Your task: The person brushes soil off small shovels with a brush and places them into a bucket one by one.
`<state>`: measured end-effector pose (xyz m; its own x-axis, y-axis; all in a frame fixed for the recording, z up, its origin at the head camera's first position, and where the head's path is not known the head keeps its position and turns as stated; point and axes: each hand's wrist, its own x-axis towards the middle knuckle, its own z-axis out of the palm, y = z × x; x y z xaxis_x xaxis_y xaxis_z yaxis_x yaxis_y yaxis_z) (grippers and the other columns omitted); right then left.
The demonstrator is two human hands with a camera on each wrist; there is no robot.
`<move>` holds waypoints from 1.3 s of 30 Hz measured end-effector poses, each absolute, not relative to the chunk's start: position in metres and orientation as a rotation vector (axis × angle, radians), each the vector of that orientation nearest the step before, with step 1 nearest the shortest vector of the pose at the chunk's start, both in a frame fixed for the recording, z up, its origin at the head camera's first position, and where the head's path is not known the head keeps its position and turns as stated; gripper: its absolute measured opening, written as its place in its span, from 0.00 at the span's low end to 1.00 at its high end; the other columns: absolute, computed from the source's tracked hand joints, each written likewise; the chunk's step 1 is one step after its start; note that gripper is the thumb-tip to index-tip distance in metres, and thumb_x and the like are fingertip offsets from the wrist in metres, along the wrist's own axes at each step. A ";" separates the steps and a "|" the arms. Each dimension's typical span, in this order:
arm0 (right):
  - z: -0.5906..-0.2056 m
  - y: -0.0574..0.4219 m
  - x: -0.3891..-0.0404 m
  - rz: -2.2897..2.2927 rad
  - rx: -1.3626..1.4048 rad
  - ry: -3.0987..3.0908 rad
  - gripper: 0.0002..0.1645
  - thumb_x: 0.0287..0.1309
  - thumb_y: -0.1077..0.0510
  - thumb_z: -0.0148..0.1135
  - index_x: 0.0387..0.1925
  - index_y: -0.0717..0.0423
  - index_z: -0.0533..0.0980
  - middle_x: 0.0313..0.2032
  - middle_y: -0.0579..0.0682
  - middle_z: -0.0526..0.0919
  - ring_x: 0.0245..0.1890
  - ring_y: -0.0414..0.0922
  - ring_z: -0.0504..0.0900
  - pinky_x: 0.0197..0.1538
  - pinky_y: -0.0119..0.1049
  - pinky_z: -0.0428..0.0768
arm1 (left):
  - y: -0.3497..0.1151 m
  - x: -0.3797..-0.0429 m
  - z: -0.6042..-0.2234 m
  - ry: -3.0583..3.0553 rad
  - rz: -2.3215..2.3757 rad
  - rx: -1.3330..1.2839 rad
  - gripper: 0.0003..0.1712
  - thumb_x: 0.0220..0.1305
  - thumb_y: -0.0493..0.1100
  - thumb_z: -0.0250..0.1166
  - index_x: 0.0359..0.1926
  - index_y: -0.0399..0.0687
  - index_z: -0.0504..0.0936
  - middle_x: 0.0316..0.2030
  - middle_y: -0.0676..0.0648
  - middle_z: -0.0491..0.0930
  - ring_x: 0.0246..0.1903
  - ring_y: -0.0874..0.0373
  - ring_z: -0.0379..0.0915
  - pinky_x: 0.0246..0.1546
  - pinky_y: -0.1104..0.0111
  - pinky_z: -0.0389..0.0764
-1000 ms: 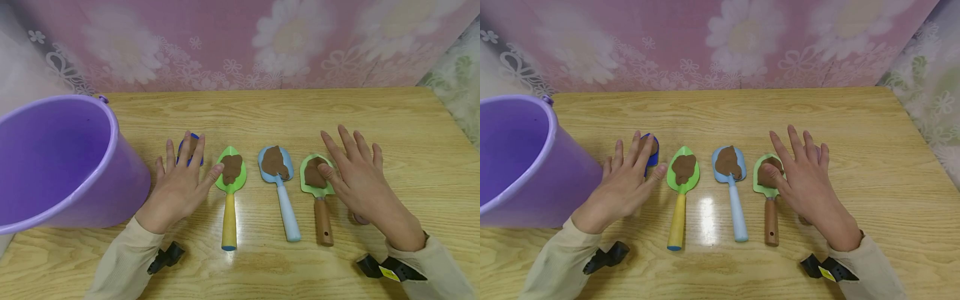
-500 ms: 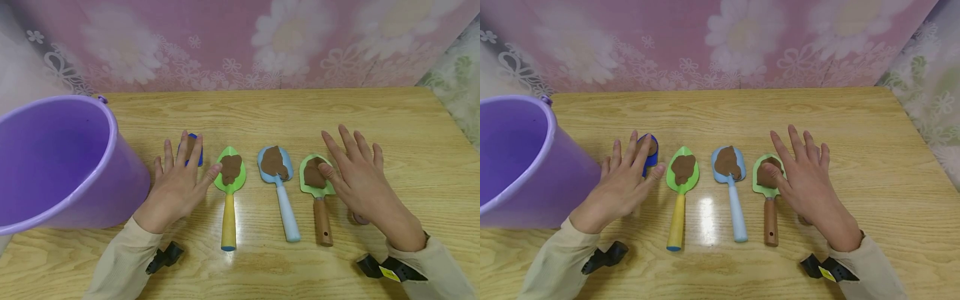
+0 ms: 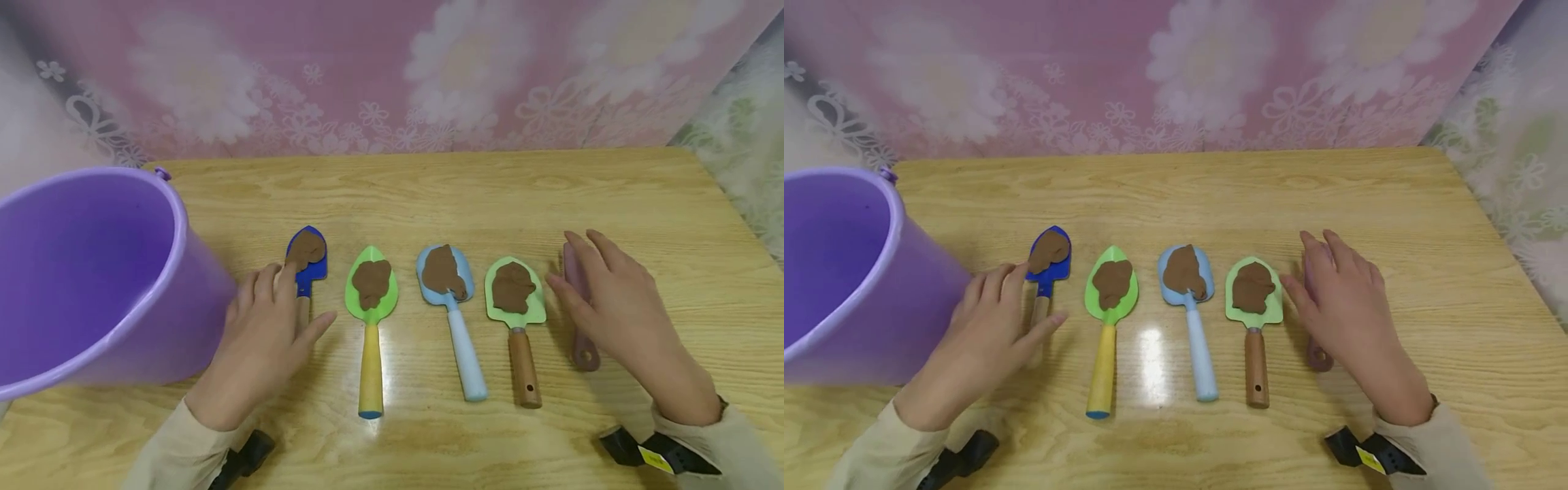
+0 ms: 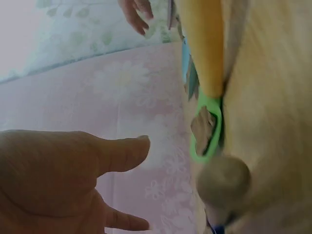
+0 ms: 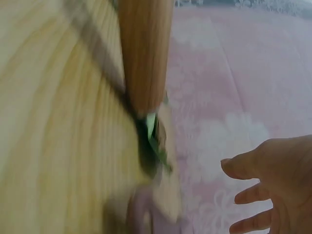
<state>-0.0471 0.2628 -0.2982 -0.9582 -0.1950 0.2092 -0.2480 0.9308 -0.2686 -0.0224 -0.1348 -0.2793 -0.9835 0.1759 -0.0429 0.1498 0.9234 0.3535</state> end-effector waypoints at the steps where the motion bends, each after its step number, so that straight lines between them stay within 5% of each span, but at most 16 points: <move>1: -0.299 0.268 -0.044 0.452 0.309 -2.922 0.37 0.65 0.52 0.59 0.68 0.66 0.59 0.61 0.75 0.63 0.54 0.76 0.65 0.48 0.73 0.63 | -0.140 -0.017 -0.282 3.018 0.532 0.237 0.44 0.67 0.59 0.57 0.68 0.29 0.55 0.61 0.26 0.59 0.61 0.28 0.52 0.56 0.36 0.61; 5: -0.302 0.287 -0.031 0.516 0.126 -3.049 0.39 0.69 0.48 0.53 0.71 0.65 0.53 0.58 0.76 0.64 0.51 0.74 0.66 0.39 0.69 0.69 | -0.156 -0.006 -0.290 2.950 0.574 0.174 0.42 0.69 0.60 0.54 0.63 0.25 0.58 0.53 0.27 0.63 0.53 0.31 0.60 0.50 0.40 0.68; 8: -0.307 0.293 -0.022 0.572 0.073 -3.092 0.40 0.69 0.47 0.51 0.71 0.67 0.52 0.49 0.73 0.71 0.42 0.68 0.75 0.27 0.57 0.75 | -0.161 -0.006 -0.294 2.861 0.628 0.137 0.45 0.70 0.66 0.46 0.64 0.27 0.58 0.51 0.28 0.65 0.52 0.34 0.64 0.50 0.42 0.70; 14: -0.317 0.287 -0.010 0.619 0.094 -3.055 0.39 0.67 0.49 0.56 0.68 0.70 0.56 0.32 0.57 0.79 0.23 0.46 0.76 0.19 0.34 0.68 | -0.159 -0.013 -0.303 2.795 0.703 0.066 0.40 0.69 0.69 0.42 0.50 0.32 0.62 0.34 0.36 0.74 0.32 0.46 0.74 0.31 0.56 0.75; 19: -0.322 0.279 -0.007 0.629 0.044 -3.067 0.41 0.67 0.43 0.55 0.67 0.70 0.58 0.29 0.56 0.81 0.20 0.43 0.72 0.18 0.34 0.67 | -0.157 -0.016 -0.309 2.752 0.701 -0.009 0.34 0.71 0.66 0.43 0.39 0.34 0.60 0.20 0.41 0.70 0.20 0.52 0.69 0.20 0.63 0.70; 39: -0.328 0.275 -0.004 0.679 0.046 -3.016 0.38 0.69 0.45 0.51 0.67 0.70 0.58 0.29 0.56 0.82 0.20 0.43 0.74 0.18 0.35 0.68 | -0.151 -0.020 -0.310 2.774 0.589 -0.016 0.34 0.72 0.65 0.44 0.35 0.33 0.65 0.20 0.41 0.71 0.20 0.51 0.70 0.19 0.61 0.71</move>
<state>-0.0041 0.2746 -0.3275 -0.9983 -0.0181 0.0550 -0.0399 0.9030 -0.4277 -0.0196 -0.1507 -0.3102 -0.9536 0.0518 -0.2966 -0.0732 0.9156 0.3953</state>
